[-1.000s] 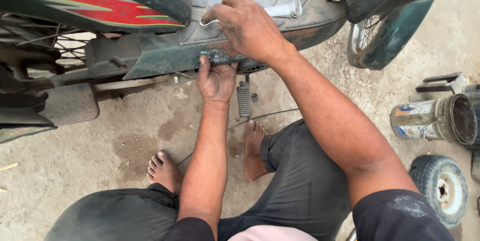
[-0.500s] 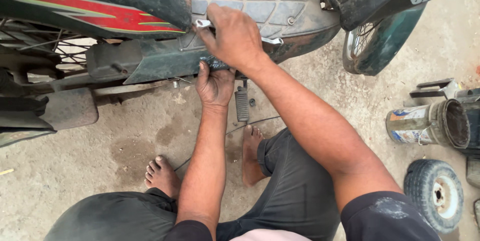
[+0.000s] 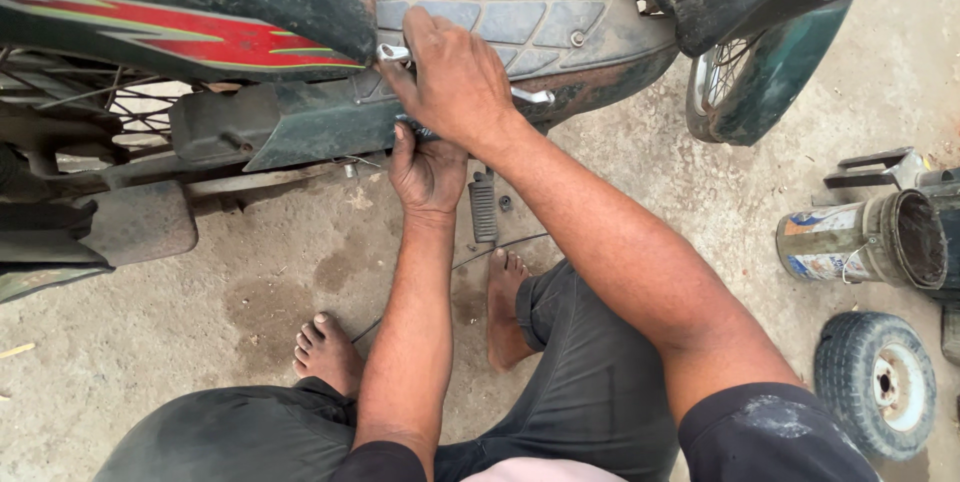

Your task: The person sits on the ground beside a motorcycle and uses a wrench to loosen and remove bolts from the side body panel near the footrest. They work on multiple bolts one at a time and finally pull the panel away from the bike.

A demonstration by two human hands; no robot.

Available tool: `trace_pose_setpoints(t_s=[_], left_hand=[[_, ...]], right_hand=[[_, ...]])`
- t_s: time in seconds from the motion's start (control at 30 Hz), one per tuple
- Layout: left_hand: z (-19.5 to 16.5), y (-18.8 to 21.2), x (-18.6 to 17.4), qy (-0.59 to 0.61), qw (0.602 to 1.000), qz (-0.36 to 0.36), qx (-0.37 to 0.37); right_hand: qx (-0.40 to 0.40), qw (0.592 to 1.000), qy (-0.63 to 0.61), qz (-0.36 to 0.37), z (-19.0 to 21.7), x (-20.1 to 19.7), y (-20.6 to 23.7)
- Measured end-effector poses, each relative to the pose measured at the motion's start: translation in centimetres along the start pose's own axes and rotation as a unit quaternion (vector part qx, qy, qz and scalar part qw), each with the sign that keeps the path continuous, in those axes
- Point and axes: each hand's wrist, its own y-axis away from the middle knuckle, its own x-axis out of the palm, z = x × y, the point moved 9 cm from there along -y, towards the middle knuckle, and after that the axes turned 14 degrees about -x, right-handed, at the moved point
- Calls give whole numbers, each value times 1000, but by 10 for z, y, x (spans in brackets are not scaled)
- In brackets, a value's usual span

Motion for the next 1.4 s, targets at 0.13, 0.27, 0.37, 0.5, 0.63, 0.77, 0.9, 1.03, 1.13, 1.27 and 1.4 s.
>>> trace_pose_setpoints(t_s=[0.13,0.27,0.37,0.5,0.63,0.77,0.9,1.03,1.13,1.27,1.4], left_hand=[[2,1,1,1,1000,-6,-3],[0,2,0,-21,1000,-10,2],[-1,1,-2,4,1000,-6,1],[-1,0,0,-16,1000,-8,6],[-1,-1,4,-18,1000,-6,14],[0,0,6,-9,1000,-9,7],[0,-1,8,-17,1000,-1,10],[1,0,6,-18,1000,-9,7],[1,0,4,-17,1000,-13,5],[2,-1,4,-7,1000,-7,1],[1,-2,6,-18,1000,-7,6]], right_hand=[[-3,1000,5,28,-2,7,-3],[-45,999,22,5,5,5,-5],[-24,999,37,20,1,7,-5],[-15,997,59,46,-2,8,-8],[-46,995,70,56,2,8,-11],[-61,997,42,14,5,2,-9],[-13,998,27,48,-5,8,-5],[-66,997,46,17,3,5,-7],[-51,998,18,18,0,7,-7],[5,998,43,51,-9,10,-7],[-40,997,55,41,3,4,-11]])
